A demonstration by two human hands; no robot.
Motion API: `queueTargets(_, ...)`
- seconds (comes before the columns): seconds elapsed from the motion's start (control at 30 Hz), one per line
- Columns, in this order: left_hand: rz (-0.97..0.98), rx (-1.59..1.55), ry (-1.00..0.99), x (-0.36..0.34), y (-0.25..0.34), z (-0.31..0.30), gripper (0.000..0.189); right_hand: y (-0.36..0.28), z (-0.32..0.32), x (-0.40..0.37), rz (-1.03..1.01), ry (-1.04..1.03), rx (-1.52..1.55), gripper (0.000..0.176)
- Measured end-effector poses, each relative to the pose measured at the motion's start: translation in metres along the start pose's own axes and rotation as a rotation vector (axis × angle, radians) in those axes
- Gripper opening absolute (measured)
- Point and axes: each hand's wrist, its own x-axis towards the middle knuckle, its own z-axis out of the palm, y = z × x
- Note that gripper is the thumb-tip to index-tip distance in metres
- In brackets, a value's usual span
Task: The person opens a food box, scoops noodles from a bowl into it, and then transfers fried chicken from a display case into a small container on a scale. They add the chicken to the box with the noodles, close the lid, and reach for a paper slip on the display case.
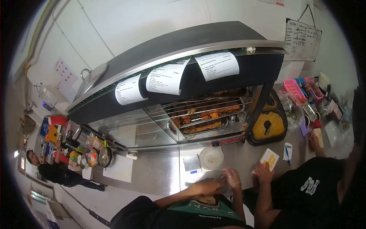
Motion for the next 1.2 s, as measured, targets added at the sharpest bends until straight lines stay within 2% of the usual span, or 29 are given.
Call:
queueTargets(0.03, -0.008, -0.001, 0.0, -0.001, 0.002, 0.001, 0.043, 0.032, -0.013, 0.007, -0.015, 0.044, -0.007, 0.035)
queueTargets(0.1, -0.111, 0.026, -0.041, -0.005, 0.006, 0.004, 0.042, 0.234, -0.082, 0.089, 0.064, -0.01, 0.428, 0.039)
queueTargets(0.13, -0.118, 0.02, -0.043, -0.009, 0.002, 0.01, 0.042, 0.149, -0.053, 0.041, 0.073, 0.138, 0.157, 0.04)
queueTargets(0.17, -0.127, 0.041, 0.015, -0.014, -0.006, 0.018, 0.042, 0.11, -0.039, 0.022, 0.105, 0.191, 0.137, 0.042)
queueTargets(0.23, -0.138, 0.06, 0.073, -0.025, -0.018, 0.028, 0.042, 0.089, -0.032, 0.012, 0.137, 0.222, 0.155, 0.044)
queueTargets(0.3, -0.266, 0.023, 0.01, -0.037, -0.028, 0.032, 0.04, 0.075, -0.027, 0.006, 0.159, 0.23, 0.169, 0.047)
queueTargets(0.33, -0.266, 0.022, 0.011, -0.043, -0.038, 0.044, 0.04, 0.072, -0.027, 0.007, 0.185, 0.196, 0.159, 0.045)
queueTargets(0.4, -0.496, 0.094, 0.023, -0.063, -0.061, 0.079, 0.035, 0.05, -0.013, 0.001, 0.223, 0.179, 0.231, 0.041)
queueTargets(0.47, -0.516, 0.024, 0.009, -0.082, -0.075, 0.097, 0.036, 0.028, 0.005, -0.006, 0.246, 0.192, 0.304, 0.04)
queueTargets(0.53, -0.513, -0.033, -0.004, -0.102, -0.083, 0.112, 0.036, 0.026, 0.01, -0.002, 0.153, 0.04, 0.45, 0.035)
queueTargets(0.6, -0.332, -0.053, -0.058, -0.124, -0.092, 0.129, 0.039, 0.01, 0.026, -0.002, 0.097, 0.044, 0.332, 0.034)
queueTargets(0.63, -0.311, -0.056, -0.077, -0.134, -0.096, 0.147, 0.039, 0.005, 0.034, -0.008, 0.059, 0.032, 0.21, 0.032)
queueTargets(0.7, -0.612, -0.559, -0.342, -0.152, -0.125, 0.187, 0.045, -0.002, 0.05, -0.006, 0.128, 0.039, 0.185, 0.03)
queueTargets(0.73, -0.369, -0.352, -0.174, -0.169, -0.161, 0.246, 0.045, 0.001, 0.061, -0.005, 0.204, 0.017, 0.163, 0.028)
queueTargets(0.77, -0.356, -0.339, -0.193, -0.19, -0.186, 0.29, 0.045, 0.013, 0.073, -0.004, 0.2, 0.041, 0.174, 0.028)
queueTargets(0.83, -0.377, -0.05, 0.025, -0.223, -0.222, 0.356, 0.045, 0.039, 0.085, -0.001, 0.146, -0.011, 0.082, 0.024)
queueTargets(0.87, -0.56, -0.014, 0.031, -0.245, -0.227, 0.396, 0.043, 0.037, 0.094, -0.012, 0.141, 0.029, 0.089, 0.024)
queueTargets(0.93, -0.893, -0.028, 0.058, -0.284, -0.238, 0.442, 0.042, 0.019, 0.136, -0.035, 0.207, -0.024, -0.037, 0.024)
queueTargets(1.0, -1.084, -0.211, 0.083, -0.317, -0.235, 0.475, 0.042, 0.014, 0.173, -0.057, 0.24, -0.049, -0.061, 0.025)
queueTargets(1.1, -1.218, -0.37, 0.097, -0.34, -0.23, 0.506, 0.041, 0.033, 0.203, -0.074, 0.29, -0.158, -0.056, 0.029)
queueTargets(1.17, -1.258, -0.434, 0.112, -0.343, -0.231, 0.517, 0.041, 0.043, 0.216, -0.077, 0.288, -0.364, -0.121, 0.028)
queueTargets(1.2, -1.267, -0.463, 0.124, -0.341, -0.233, 0.52, 0.041, 0.043, 0.219, -0.082, 0.194, -0.424, -0.305, 0.028)
